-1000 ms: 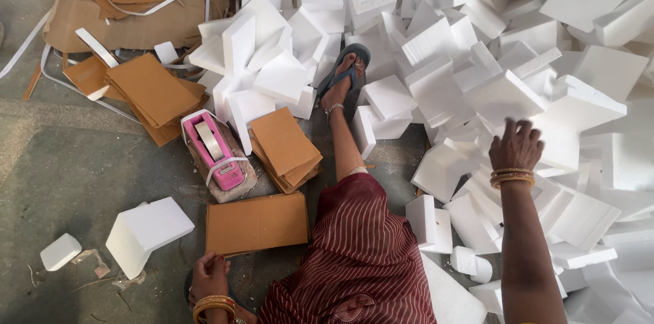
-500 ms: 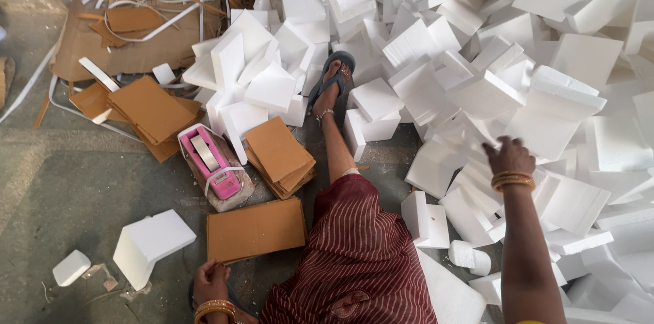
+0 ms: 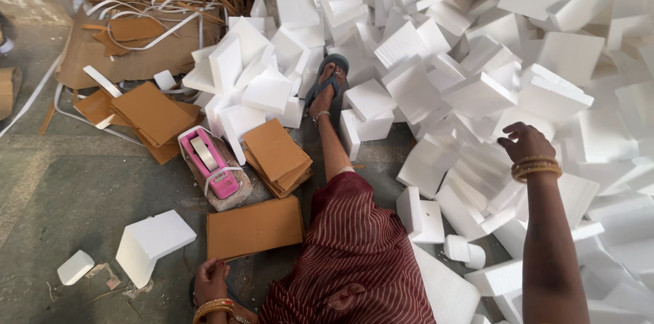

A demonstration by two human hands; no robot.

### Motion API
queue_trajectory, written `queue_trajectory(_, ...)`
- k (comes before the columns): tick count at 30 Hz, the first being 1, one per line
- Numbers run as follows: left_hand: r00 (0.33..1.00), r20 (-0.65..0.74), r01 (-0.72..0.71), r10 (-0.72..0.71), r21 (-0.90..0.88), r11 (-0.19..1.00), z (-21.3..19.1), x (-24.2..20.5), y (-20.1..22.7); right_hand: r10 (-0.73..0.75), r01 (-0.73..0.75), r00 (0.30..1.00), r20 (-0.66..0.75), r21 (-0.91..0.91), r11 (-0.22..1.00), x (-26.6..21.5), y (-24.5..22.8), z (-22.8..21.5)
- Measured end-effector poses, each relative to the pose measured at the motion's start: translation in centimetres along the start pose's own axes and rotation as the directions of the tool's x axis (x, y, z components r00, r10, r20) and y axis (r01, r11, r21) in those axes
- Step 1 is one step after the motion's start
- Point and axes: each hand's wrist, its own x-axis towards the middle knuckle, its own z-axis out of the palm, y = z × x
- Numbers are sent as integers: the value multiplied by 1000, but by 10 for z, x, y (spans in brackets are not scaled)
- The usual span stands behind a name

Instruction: The person sits on the floor and assembles small boxes by inserting white foam inserts into brown cardboard sleeves. They use a pink tape dispenser to apply tape to the seams of the assembled boxes.

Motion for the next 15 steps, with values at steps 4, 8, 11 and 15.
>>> queue_trajectory(4,1000,4,-19,19,-33,999,4,2,2,86,-26,967,239,-241,970,4,15,9)
queue_trajectory(8,998,54,-16,20,-64,998,-7,-3,-3,62,-19,989,133,-305,952,-16,32,37)
queue_trajectory(11,995,88,-29,36,-78,997,-4,1,1,90,-73,995,50,-271,960,-18,37,36)
queue_trajectory(15,994,92,-48,54,-58,997,-10,-9,-7,41,-64,985,-165,-139,988,-6,34,2)
